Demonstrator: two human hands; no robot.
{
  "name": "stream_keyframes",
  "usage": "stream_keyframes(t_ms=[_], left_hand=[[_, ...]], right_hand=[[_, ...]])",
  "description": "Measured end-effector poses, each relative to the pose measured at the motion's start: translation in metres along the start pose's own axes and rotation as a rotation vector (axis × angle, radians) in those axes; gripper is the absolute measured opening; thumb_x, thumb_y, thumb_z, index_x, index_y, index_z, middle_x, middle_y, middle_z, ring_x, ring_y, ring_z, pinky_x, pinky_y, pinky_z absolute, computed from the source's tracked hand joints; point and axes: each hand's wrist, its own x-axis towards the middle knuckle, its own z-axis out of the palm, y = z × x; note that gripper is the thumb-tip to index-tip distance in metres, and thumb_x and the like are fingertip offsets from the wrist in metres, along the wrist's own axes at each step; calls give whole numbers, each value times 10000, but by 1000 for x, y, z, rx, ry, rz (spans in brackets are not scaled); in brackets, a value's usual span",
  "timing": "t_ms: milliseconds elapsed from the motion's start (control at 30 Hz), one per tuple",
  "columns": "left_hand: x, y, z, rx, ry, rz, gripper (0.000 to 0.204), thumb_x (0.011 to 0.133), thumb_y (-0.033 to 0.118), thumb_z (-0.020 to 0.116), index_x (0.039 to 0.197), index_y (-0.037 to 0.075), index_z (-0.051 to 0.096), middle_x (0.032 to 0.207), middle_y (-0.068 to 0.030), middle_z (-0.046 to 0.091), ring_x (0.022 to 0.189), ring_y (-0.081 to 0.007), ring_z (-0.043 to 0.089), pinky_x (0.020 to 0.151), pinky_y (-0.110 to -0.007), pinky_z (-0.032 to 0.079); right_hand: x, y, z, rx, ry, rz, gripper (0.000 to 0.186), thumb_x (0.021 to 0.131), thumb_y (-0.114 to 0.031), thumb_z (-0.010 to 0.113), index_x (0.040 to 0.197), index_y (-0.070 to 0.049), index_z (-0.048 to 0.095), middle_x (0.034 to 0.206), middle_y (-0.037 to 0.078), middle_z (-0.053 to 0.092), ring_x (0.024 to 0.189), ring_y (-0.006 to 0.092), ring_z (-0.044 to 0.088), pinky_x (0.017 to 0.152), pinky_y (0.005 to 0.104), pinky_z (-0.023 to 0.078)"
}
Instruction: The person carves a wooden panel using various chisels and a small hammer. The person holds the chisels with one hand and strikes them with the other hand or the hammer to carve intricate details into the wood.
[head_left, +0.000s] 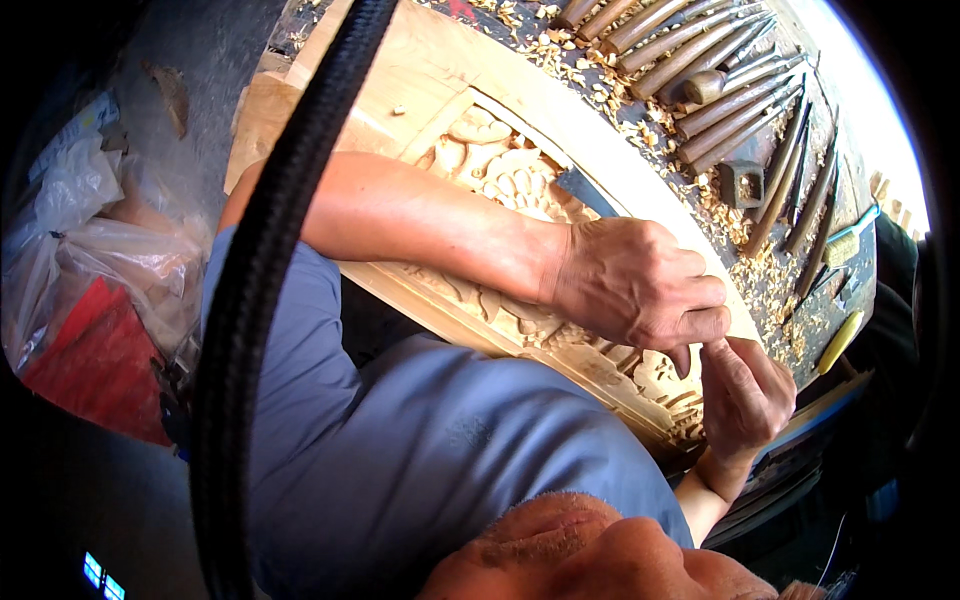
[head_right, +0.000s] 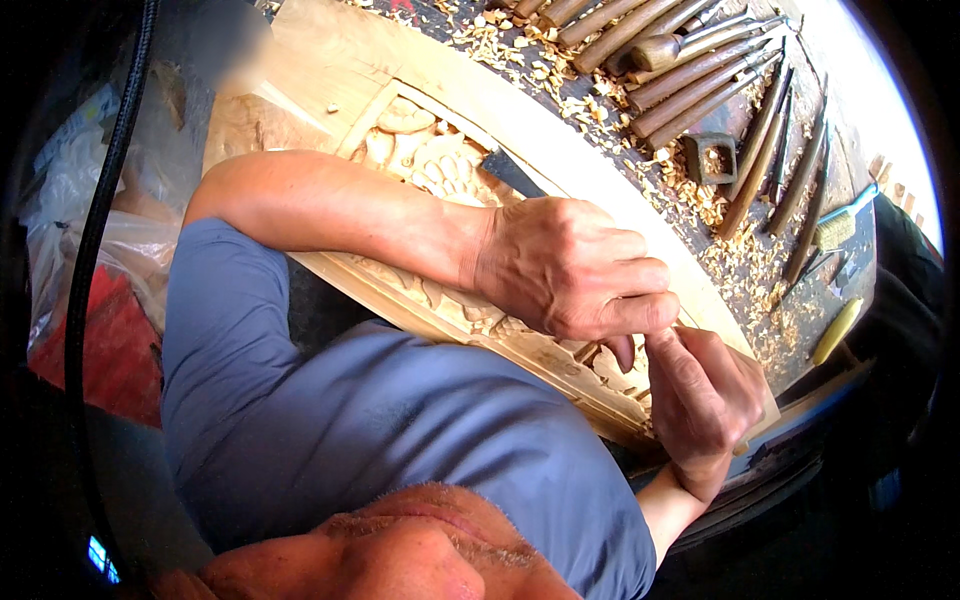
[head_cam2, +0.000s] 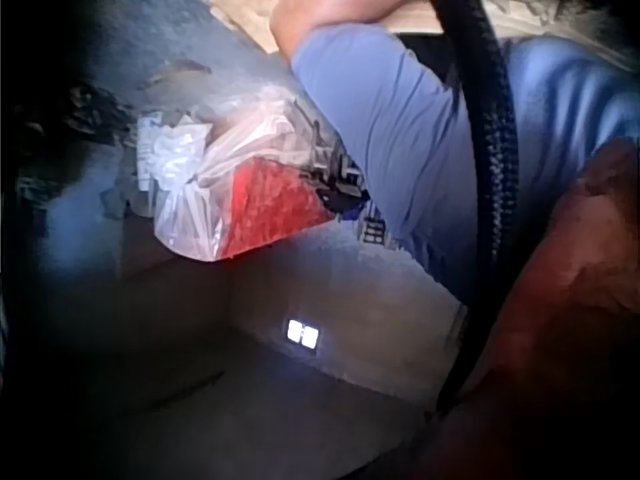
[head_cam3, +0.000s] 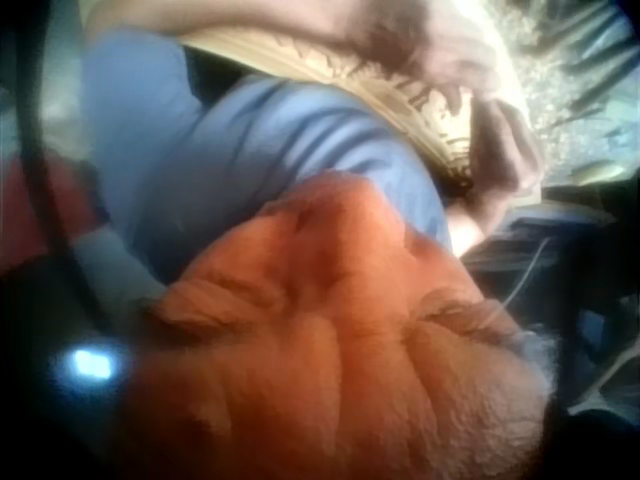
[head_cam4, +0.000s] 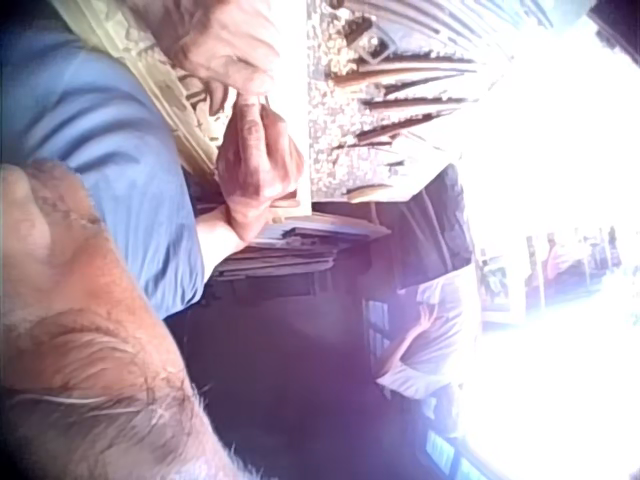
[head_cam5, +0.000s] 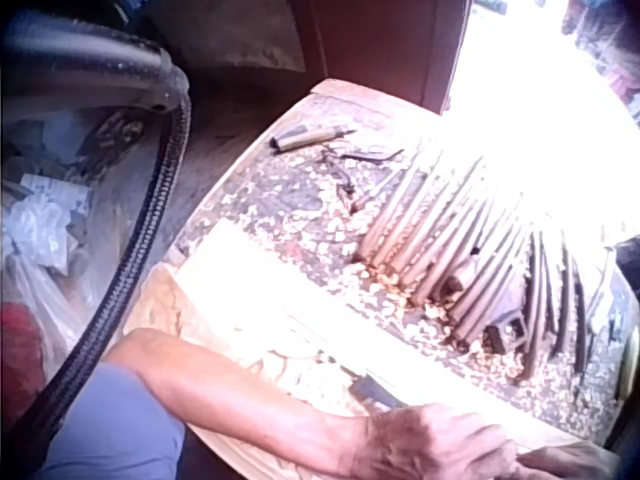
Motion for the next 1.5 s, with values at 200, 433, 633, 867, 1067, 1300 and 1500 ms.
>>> stream_keyframes(t_ms=[200, 433, 633, 867, 1067, 1300, 1500], left_hand=[[2, 1, 7, -32, 99, -8, 476, 855, 506, 756, 1041, 96, 602, 849, -12, 554, 711, -172, 649, 552, -342, 525], [1, -1, -4, 64, 76, -78, 405, 855, 523, 758, 920, 153, 604, 772, 28, 530, 612, -133, 609, 494, -312, 482], [-4, -4, -2, 82, 93, -10, 481, 854, 520, 763, 1105, 126, 650, 823, 18, 571, 659, -142, 634, 515, -313, 484], [-2, -6, 8, 22, 74, 118, 694, 879, 511, 731, 1426, 95, 633, 1003, 10, 659, 785, -145, 671, 607, -314, 521], [0, -7, 9, -12, 51, 131, 719, 899, 500, 708, 1480, 89, 606, 1037, 7, 667, 818, -146, 680, 638, -313, 528], [1, -5, 12, 62, 13, 79, 683, 920, 475, 700, 1472, 82, 610, 1053, -13, 684, 885, -157, 726, 618, -295, 537], [1, -4, 10, 32, -6, 51, 694, 898, 488, 722, 1450, 83, 612, 1038, -26, 681, 859, -166, 729, 593, -300, 540]], right_hand=[[5, 0, 1, -20, 11, -28, 328, 719, 94, 875, 1026, 12, 796, 753, 135, 667, 605, 274, 642, 548, 345, 433], [17, -8, 7, -3, -64, -14, 272, 765, 109, 827, 1015, 9, 792, 725, 106, 591, 569, 269, 574, 532, 373, 394], [14, 4, 7, 19, -34, -43, 344, 732, 103, 857, 1053, -16, 819, 759, 103, 670, 602, 267, 646, 533, 387, 458], [4, -5, -8, -31, 10, 40, 307, 748, 92, 881, 1026, -24, 817, 761, 110, 674, 592, 269, 637, 546, 369, 444], [2, -4, -12, -45, 17, 91, 309, 723, 58, 920, 1001, -36, 822, 742, 119, 671, 598, 275, 649, 553, 363, 453], [7, -1, -10, -49, 21, 41, 300, 730, 64, 913, 1004, -19, 821, 758, 130, 683, 592, 280, 640, 547, 356, 442], [8, 3, -7, -25, 39, 13, 290, 742, 45, 921, 1005, -33, 828, 745, 107, 662, 589, 267, 621, 536, 352, 435]])
